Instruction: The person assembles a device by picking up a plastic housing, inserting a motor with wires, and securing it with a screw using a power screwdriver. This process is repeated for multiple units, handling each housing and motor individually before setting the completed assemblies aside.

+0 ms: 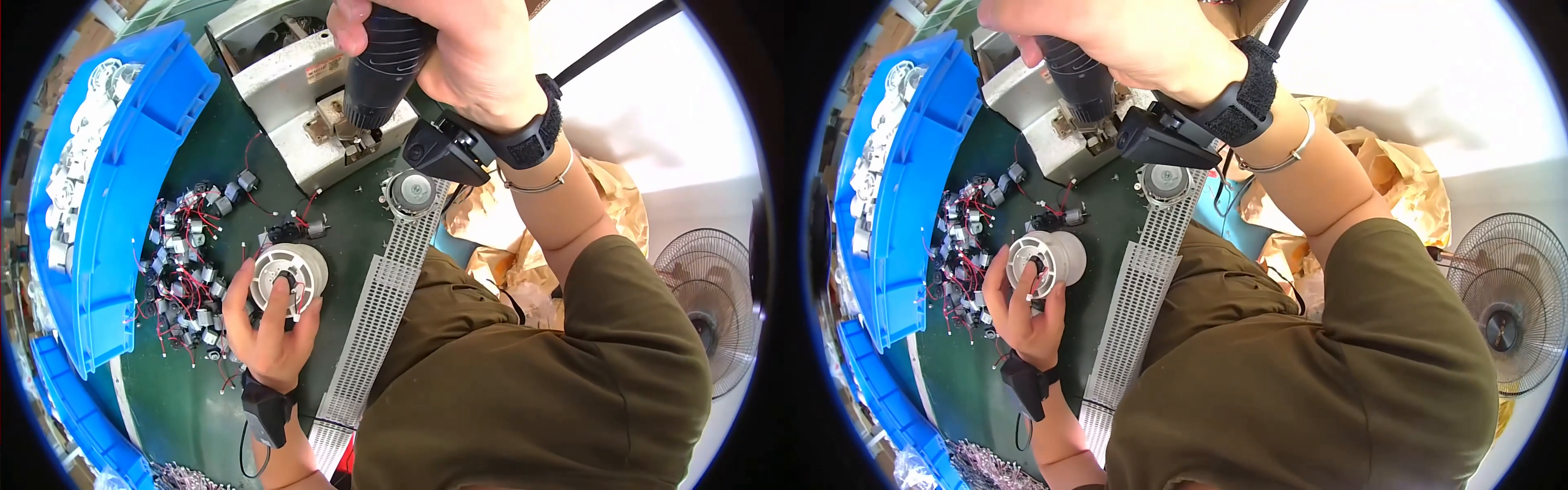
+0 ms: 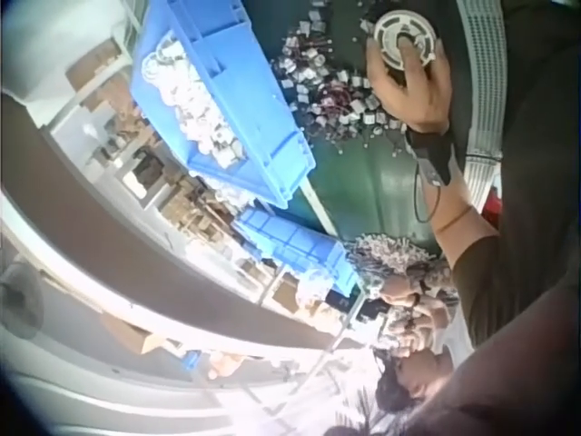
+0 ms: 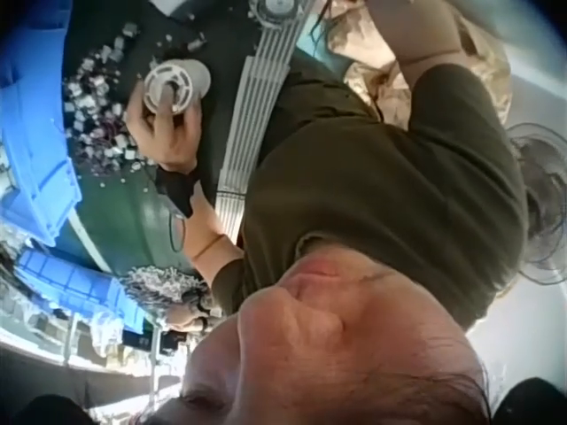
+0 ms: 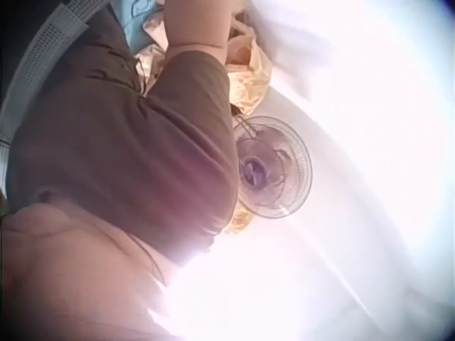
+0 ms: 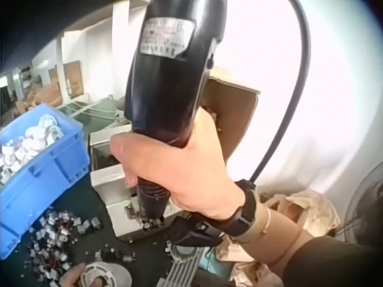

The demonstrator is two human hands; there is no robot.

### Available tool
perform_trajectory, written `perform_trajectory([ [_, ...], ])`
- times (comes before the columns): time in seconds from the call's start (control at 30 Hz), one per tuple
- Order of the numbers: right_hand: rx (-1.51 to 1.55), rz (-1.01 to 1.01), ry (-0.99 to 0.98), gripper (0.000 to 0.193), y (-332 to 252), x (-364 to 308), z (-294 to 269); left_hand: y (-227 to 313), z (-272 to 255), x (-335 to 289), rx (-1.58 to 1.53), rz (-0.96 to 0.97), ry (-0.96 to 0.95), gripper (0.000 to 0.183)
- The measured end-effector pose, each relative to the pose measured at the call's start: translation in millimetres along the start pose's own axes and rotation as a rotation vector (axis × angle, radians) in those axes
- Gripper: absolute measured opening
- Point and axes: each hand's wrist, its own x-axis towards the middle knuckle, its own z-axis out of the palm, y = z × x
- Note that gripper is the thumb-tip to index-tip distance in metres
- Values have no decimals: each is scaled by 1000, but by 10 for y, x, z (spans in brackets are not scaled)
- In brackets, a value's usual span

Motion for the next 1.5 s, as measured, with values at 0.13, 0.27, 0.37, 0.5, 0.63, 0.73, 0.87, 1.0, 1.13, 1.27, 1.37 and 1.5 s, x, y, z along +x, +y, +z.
perform_trajectory([
  [0.13,-119,-11,2,16,55,-22,-23,-4,-7,-4,-7,15,4,43],
  [0.27,-101,-25,27,14,29,-41,19,-2,-12,5,-17,19,-3,44],
  [0.37,-177,-44,-6,18,37,-46,-9,6,-22,19,-19,27,-6,44],
  [0.5,-124,-103,-134,33,64,-79,6,36,-31,9,1,-15,-14,45],
  [0.63,43,-32,-317,42,25,-110,47,38,-54,52,81,6,-14,43],
  [0.73,183,218,-304,43,-197,-185,146,137,-2,143,91,21,15,40],
  [0.87,522,490,-353,48,-11,-226,431,130,20,82,153,17,62,36],
  [1.0,764,704,-284,56,95,-263,601,164,-1,95,152,-10,33,35],
  [1.13,899,835,-153,66,80,-256,728,157,1,78,160,-31,42,35],
  [1.27,367,577,-372,44,-13,-256,840,152,-6,57,96,-52,21,38],
  [1.37,35,470,-463,29,-132,-168,746,123,-56,96,-127,-55,76,41],
  [1.5,216,356,-518,30,-81,-196,661,116,-130,62,-166,-125,252,39],
])
